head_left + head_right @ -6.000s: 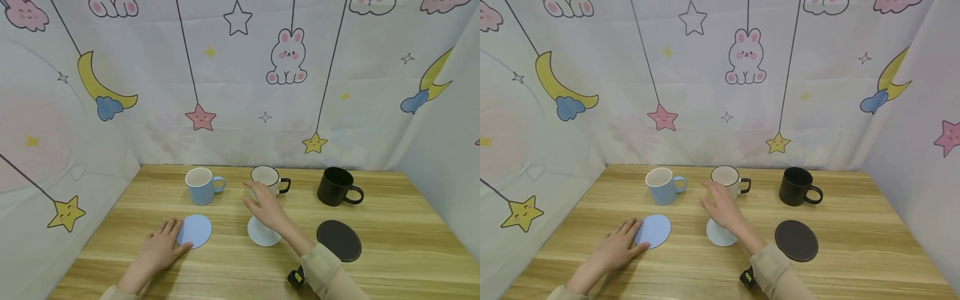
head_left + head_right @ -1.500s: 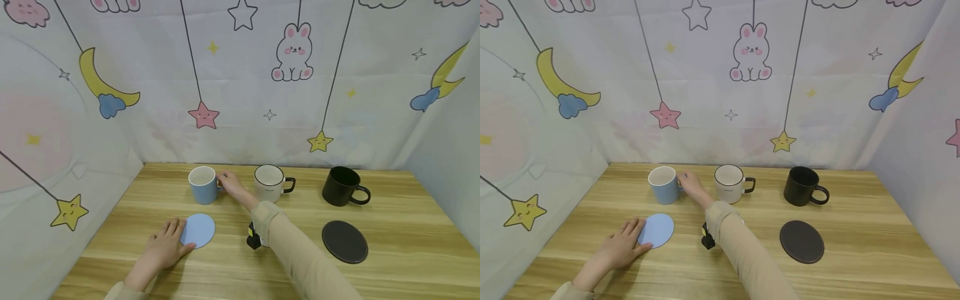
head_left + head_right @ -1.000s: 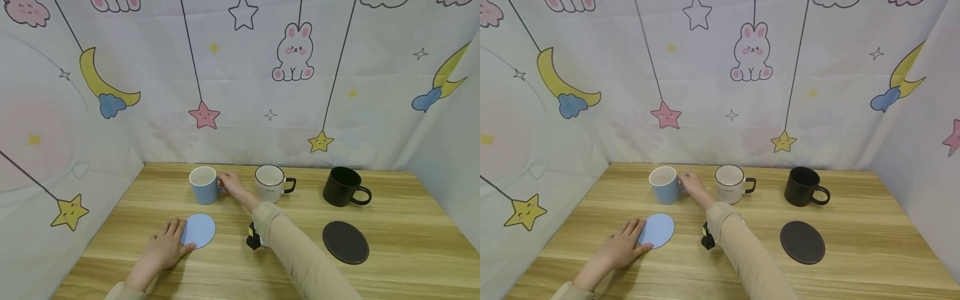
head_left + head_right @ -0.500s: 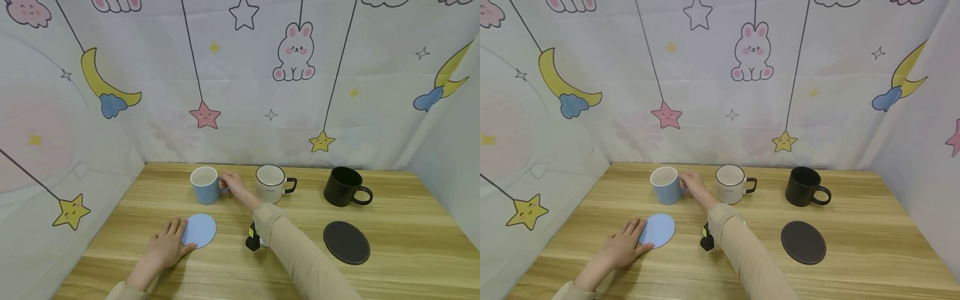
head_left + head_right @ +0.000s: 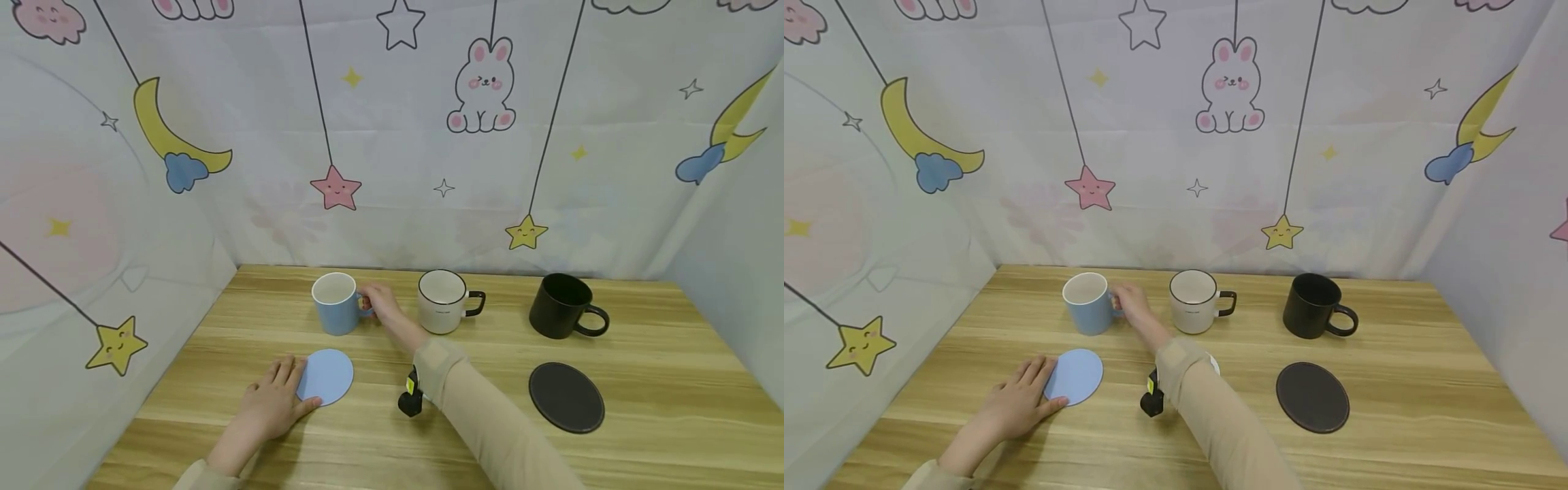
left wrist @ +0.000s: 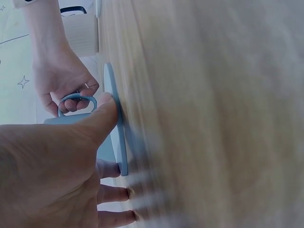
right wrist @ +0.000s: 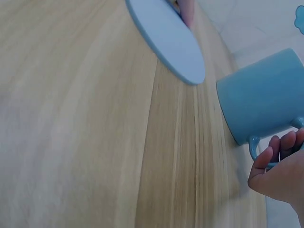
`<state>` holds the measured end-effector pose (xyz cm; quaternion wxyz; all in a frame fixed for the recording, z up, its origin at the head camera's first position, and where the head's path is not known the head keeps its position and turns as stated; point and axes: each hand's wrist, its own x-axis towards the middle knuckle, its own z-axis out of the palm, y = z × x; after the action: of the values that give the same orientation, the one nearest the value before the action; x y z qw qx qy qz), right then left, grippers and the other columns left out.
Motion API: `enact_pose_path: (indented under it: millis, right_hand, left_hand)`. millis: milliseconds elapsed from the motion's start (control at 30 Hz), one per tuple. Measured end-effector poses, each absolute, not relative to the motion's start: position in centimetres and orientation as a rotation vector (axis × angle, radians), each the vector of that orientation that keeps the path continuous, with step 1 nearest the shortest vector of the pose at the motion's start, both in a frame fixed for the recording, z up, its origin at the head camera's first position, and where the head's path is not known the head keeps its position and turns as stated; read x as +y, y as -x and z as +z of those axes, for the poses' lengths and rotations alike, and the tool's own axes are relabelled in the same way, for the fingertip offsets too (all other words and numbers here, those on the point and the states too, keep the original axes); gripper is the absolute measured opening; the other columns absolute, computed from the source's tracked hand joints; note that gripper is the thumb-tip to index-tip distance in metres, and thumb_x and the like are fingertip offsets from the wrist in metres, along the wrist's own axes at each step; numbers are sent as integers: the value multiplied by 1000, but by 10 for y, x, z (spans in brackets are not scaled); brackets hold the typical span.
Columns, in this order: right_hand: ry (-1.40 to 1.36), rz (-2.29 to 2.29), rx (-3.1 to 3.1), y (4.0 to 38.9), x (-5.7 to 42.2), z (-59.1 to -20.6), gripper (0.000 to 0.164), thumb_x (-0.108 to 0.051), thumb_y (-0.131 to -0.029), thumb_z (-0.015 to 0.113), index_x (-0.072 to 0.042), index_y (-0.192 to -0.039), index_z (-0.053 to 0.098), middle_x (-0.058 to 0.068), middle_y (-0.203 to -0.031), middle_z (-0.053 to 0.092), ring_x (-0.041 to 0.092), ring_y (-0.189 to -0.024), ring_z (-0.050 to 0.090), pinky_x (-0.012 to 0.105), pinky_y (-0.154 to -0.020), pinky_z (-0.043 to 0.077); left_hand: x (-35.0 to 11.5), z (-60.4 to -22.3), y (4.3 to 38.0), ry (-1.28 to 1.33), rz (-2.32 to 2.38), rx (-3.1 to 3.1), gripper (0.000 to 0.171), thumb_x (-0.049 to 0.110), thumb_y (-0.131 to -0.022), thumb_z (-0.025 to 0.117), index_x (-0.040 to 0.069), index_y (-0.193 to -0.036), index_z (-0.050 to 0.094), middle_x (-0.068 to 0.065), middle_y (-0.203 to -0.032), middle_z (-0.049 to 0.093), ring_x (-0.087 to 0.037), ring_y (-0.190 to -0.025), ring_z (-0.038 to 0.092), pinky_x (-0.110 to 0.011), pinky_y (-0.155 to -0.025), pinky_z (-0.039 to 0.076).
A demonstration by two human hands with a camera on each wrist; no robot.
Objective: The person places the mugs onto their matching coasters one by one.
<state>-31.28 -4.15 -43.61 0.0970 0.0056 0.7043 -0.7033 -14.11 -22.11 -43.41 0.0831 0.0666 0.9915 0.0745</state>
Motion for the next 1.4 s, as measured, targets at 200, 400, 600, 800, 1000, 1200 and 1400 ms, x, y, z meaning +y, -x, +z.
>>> enact_pose_path:
  millis: [200,400,600,800,1000,1200,1400]
  right_hand:
    - [-73,-2134,2042,309,-43,-436,27,-16,-86,55,-14,-61,45,-4,-59,44,10,-59,42,24,-53,31]
    - [-141,-2179,2019,304,-43,-434,25,-15,-87,54,-16,-63,46,-5,-60,43,11,-63,44,25,-55,32]
    - [-156,-2230,1995,299,-40,-431,28,-14,-87,54,-17,-61,43,-5,-59,43,10,-61,43,24,-55,31]
    - [-111,-2226,2006,297,-37,-426,30,-15,-88,53,-17,-60,42,-5,-60,43,10,-63,42,26,-59,32]
    - [-104,-2206,2015,294,-35,-422,30,-16,-88,52,-17,-60,42,-5,-62,43,10,-66,43,28,-63,33]
    - [-86,-2170,2033,291,-34,-418,29,-17,-90,50,-16,-62,42,-4,-64,44,11,-68,43,29,-65,34]
    - [-58,-2170,2030,289,-32,-416,29,-16,-90,51,-15,-62,42,-3,-65,44,12,-68,43,29,-65,35]
  left_hand:
    - [-221,-434,141,-204,222,2959,83,55,-90,55,0,-147,33,-29,-152,29,-52,-137,30,-74,-92,37]
    - [-221,-434,140,-203,221,2964,83,55,-89,55,0,-147,33,-28,-152,30,-52,-137,31,-74,-92,37]
    - [-220,-435,141,-201,217,2972,82,55,-90,56,0,-147,33,-28,-151,31,-51,-137,31,-74,-92,37]
    - [-220,-435,141,-203,222,2983,81,53,-90,57,0,-146,34,-28,-151,32,-51,-137,32,-74,-92,37]
    - [-221,-436,141,-209,222,2982,81,53,-90,57,-1,-146,34,-28,-151,31,-51,-136,32,-74,-92,37]
    - [-221,-436,141,-207,229,2969,82,53,-90,56,-1,-147,33,-29,-151,30,-52,-136,31,-74,-91,37]
    - [-222,-436,141,-207,238,2964,82,53,-90,56,-1,-147,33,-29,-152,29,-53,-137,31,-75,-91,36]
